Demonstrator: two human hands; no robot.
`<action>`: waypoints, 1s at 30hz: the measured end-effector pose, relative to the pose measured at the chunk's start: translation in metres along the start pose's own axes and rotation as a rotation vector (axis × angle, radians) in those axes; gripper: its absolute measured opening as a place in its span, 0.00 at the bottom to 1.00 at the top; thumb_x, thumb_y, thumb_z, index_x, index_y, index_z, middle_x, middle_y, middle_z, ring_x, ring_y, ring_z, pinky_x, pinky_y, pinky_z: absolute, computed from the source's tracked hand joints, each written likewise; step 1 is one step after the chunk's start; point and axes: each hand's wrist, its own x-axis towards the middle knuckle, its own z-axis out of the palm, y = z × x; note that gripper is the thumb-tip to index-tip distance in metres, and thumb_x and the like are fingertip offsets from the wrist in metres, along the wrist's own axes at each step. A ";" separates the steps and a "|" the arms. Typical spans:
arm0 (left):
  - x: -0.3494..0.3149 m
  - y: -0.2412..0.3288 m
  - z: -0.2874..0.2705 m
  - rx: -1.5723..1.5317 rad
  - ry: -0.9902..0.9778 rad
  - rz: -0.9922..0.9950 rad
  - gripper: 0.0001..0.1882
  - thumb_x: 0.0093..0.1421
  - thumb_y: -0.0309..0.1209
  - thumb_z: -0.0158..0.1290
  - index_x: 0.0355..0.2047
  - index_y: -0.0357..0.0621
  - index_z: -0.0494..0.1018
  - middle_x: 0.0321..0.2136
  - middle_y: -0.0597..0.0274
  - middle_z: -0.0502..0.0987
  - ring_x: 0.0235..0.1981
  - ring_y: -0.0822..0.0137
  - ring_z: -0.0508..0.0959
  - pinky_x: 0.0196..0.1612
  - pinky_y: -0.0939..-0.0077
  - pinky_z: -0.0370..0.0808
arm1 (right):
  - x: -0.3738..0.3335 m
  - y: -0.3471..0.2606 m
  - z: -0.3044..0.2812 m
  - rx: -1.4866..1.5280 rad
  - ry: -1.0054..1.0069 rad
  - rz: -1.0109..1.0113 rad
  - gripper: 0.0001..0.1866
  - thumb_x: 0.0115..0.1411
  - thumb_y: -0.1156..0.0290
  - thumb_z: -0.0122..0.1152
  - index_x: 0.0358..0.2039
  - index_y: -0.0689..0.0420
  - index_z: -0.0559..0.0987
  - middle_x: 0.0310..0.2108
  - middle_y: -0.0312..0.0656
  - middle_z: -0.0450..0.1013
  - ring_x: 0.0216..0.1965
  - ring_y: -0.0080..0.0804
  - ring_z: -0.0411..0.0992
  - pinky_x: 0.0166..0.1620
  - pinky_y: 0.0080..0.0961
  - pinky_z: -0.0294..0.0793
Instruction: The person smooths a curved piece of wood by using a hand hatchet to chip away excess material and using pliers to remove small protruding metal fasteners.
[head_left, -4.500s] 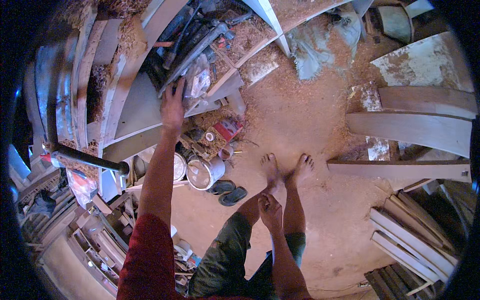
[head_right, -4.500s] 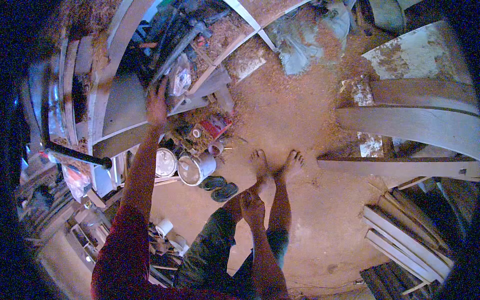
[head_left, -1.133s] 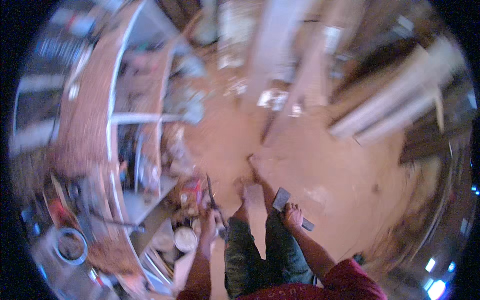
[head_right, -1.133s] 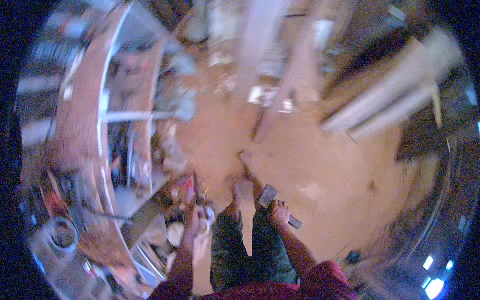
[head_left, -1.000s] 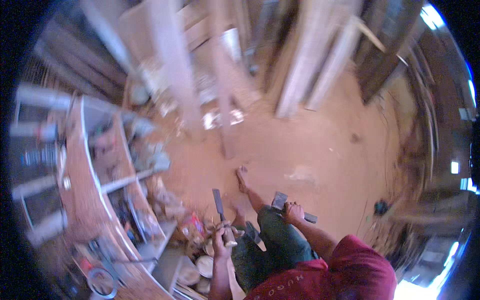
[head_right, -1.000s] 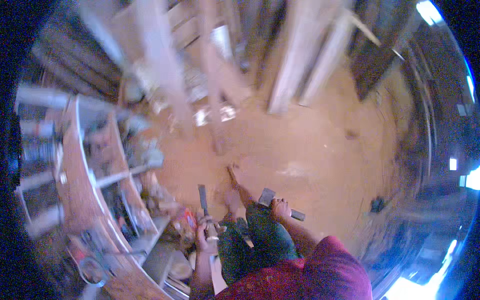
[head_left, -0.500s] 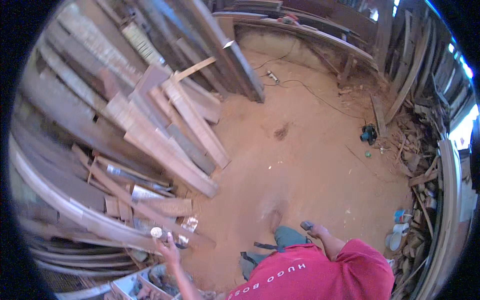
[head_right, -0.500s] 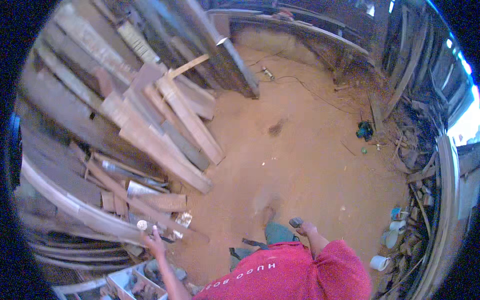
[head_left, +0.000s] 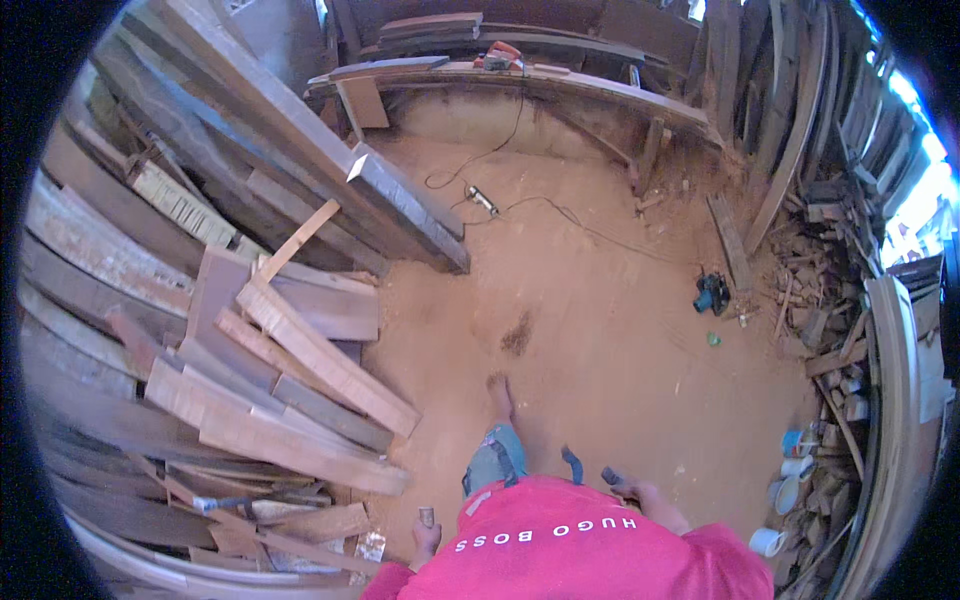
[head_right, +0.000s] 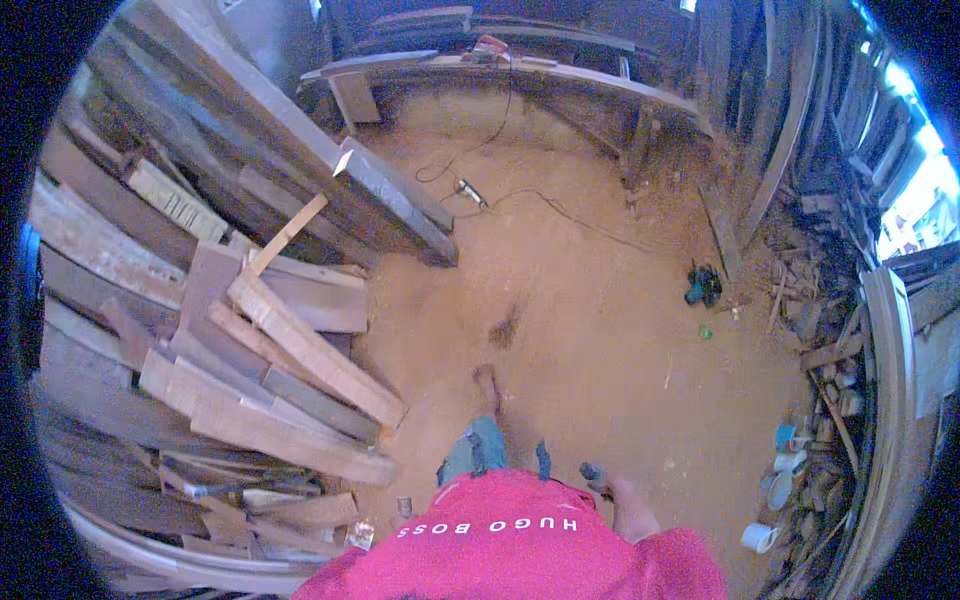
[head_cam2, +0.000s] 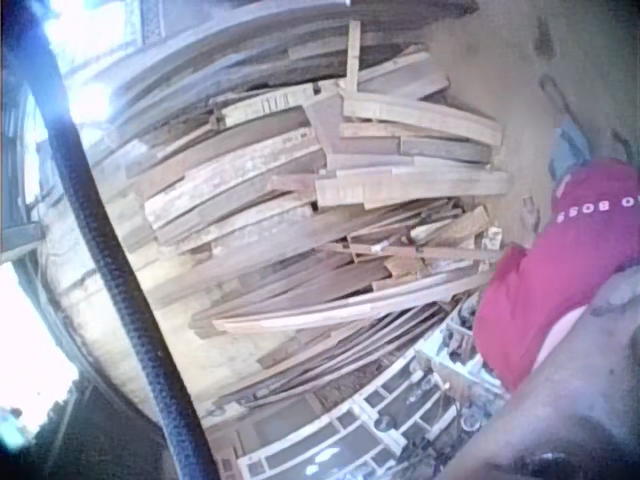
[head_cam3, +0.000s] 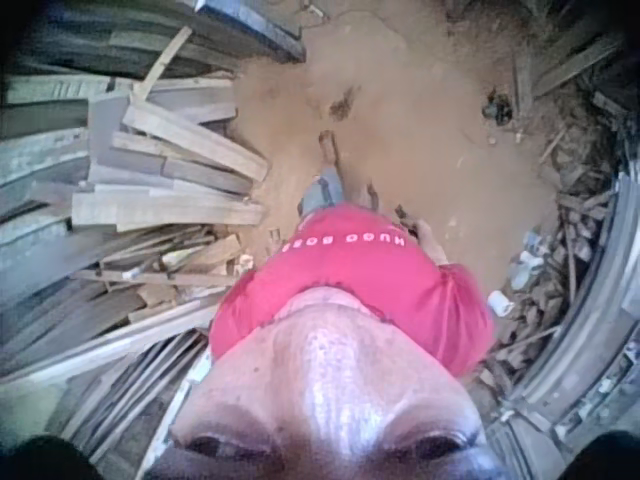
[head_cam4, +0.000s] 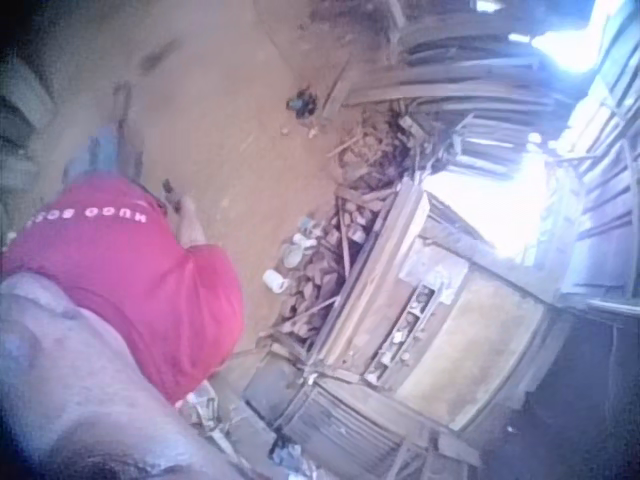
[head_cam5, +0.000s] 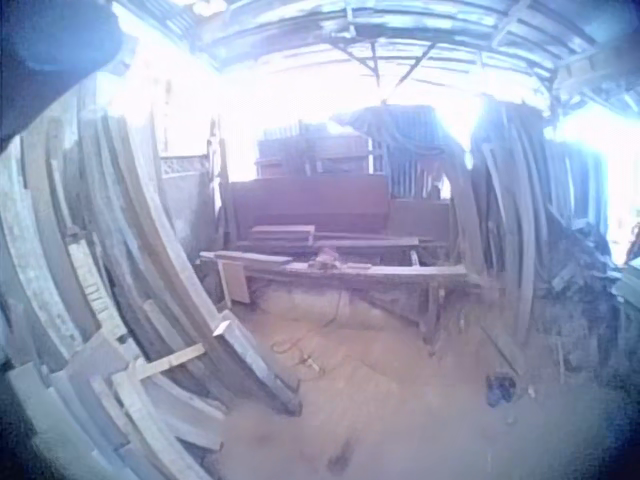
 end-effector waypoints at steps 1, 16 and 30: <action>0.024 0.017 -0.015 0.031 -0.075 -0.060 0.27 0.44 0.31 0.62 0.45 0.34 0.71 0.41 0.39 0.78 0.44 0.43 0.79 0.47 0.51 0.75 | -0.010 -0.042 -0.022 0.015 -0.048 -0.052 0.18 0.52 0.54 0.66 0.32 0.57 0.78 0.24 0.39 0.73 0.24 0.30 0.70 0.27 0.33 0.70; 0.498 0.735 -0.156 0.053 0.129 0.679 0.19 0.51 0.34 0.58 0.42 0.37 0.73 0.36 0.39 0.79 0.42 0.41 0.79 0.42 0.55 0.75 | 0.195 -0.312 -0.268 1.143 0.144 -0.693 0.17 0.60 0.59 0.55 0.43 0.57 0.80 0.43 0.37 0.75 0.43 0.32 0.71 0.47 0.34 0.71; 0.632 0.852 -0.147 0.057 -0.017 0.171 0.25 0.51 0.30 0.63 0.50 0.34 0.73 0.42 0.40 0.79 0.44 0.49 0.80 0.48 0.57 0.76 | 0.381 -0.778 -0.765 0.045 0.154 -0.206 0.25 0.56 0.49 0.61 0.35 0.63 0.81 0.27 0.48 0.79 0.27 0.37 0.79 0.35 0.36 0.77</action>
